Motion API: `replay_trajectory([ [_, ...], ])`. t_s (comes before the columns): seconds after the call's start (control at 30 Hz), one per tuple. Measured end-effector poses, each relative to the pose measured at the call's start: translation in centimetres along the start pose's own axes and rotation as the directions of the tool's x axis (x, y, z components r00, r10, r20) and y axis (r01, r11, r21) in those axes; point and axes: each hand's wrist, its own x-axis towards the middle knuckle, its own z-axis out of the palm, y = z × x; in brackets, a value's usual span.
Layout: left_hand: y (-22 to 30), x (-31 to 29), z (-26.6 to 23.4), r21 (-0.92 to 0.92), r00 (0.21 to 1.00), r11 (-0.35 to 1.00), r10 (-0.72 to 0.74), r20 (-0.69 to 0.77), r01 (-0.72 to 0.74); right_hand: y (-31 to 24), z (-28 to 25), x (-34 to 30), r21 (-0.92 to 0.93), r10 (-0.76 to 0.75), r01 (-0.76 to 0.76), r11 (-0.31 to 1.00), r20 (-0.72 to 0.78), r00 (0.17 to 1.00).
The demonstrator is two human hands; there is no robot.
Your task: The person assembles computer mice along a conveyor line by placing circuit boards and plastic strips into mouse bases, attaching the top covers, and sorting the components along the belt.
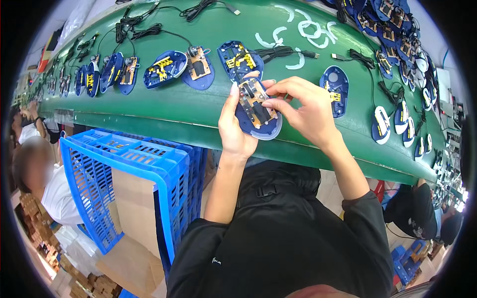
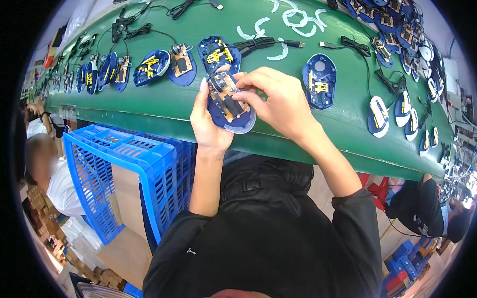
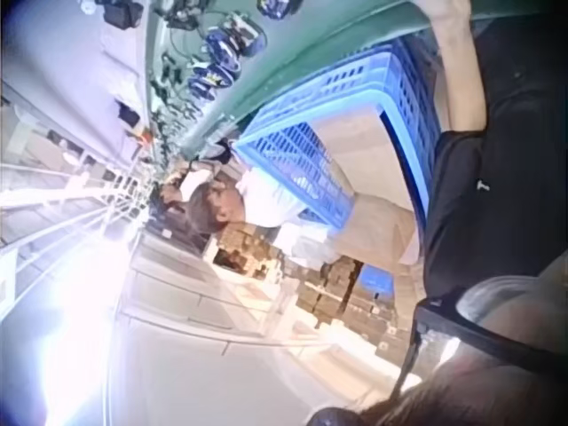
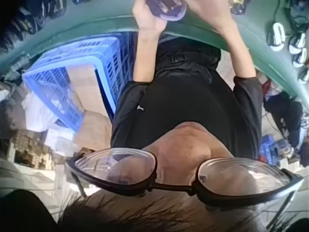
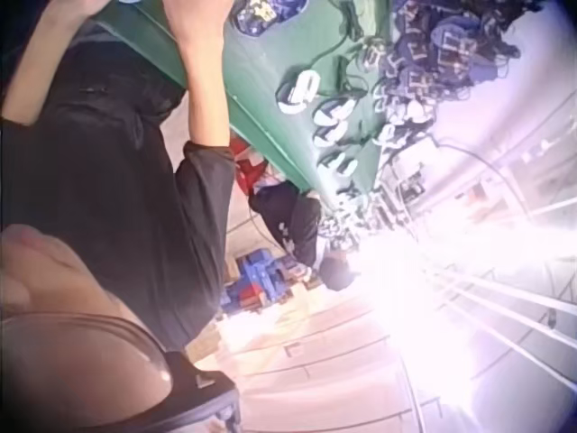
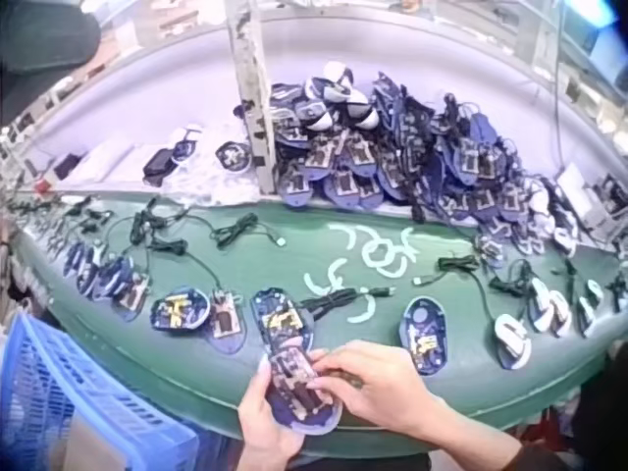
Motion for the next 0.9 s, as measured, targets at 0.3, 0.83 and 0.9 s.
replay_trajectory([
  [0.3, 1.1, 0.5, 0.5, 0.083, 0.999, 0.996, 0.026, -0.042, -0.022, 0.7, -0.2, 1.4, -0.314, -0.319, 0.305, 0.899, 0.006, 0.948],
  [0.83, 4.0, 1.4, -0.3, 0.007, 0.999, 0.999, 0.053, -0.015, -0.052, 0.7, 2.9, 3.3, 0.04, -0.074, 0.076, 0.996, -0.062, 0.995],
  [0.9, 4.2, 1.4, -0.5, 0.05, 0.997, 0.997, 0.055, -0.05, -0.052, 1.0, 3.1, 3.4, -0.135, -0.191, 0.187, 0.973, -0.021, 0.981],
])
